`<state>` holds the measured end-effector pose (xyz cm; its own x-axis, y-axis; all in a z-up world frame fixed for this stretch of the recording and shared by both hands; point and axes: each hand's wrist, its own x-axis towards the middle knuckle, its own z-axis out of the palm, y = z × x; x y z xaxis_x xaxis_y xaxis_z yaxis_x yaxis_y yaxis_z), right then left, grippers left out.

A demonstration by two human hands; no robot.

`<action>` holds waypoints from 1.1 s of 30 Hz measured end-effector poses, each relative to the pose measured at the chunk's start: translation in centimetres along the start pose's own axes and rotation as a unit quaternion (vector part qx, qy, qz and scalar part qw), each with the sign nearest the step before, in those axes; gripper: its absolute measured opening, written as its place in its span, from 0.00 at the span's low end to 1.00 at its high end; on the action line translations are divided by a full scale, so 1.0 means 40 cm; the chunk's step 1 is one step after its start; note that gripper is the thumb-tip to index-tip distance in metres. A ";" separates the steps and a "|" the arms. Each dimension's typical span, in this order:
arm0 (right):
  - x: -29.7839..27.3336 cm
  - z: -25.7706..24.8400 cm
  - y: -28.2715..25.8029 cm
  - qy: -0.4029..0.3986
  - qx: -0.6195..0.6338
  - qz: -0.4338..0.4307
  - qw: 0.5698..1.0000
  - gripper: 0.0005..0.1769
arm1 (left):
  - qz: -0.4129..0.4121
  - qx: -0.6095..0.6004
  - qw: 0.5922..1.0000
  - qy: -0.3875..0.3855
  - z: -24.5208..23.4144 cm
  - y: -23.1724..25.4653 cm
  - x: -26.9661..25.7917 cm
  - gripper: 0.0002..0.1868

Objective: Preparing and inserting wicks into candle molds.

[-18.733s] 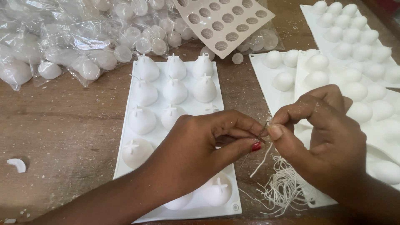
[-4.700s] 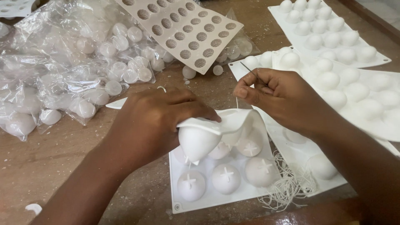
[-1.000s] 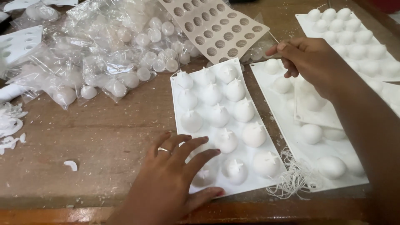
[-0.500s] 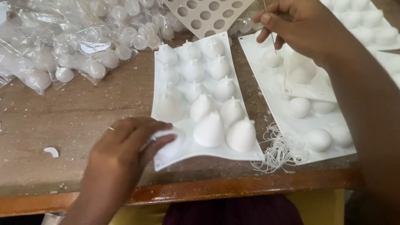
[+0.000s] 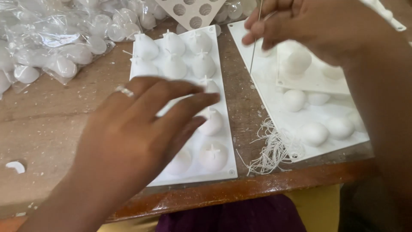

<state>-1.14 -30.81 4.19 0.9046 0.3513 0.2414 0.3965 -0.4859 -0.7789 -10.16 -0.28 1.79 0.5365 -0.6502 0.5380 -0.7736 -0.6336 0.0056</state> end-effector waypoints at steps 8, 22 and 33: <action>-0.058 0.043 0.100 -0.181 0.314 0.120 0.924 0.15 | 0.194 -0.071 0.969 0.133 0.120 0.019 0.123 0.11; -0.059 0.056 0.037 0.011 0.023 0.166 0.986 0.20 | 0.088 -0.121 0.976 0.157 0.160 -0.011 0.114 0.05; -0.132 0.292 -0.090 -0.014 -0.301 -0.452 0.840 0.40 | -0.265 -0.712 0.581 0.291 0.162 -0.193 0.316 0.11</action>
<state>-9.17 -21.57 -1.06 0.1911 0.8083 0.5568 0.9337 -0.3248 0.1509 4.78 -6.33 3.08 0.9427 -0.0068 0.3335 -0.2683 0.5789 0.7700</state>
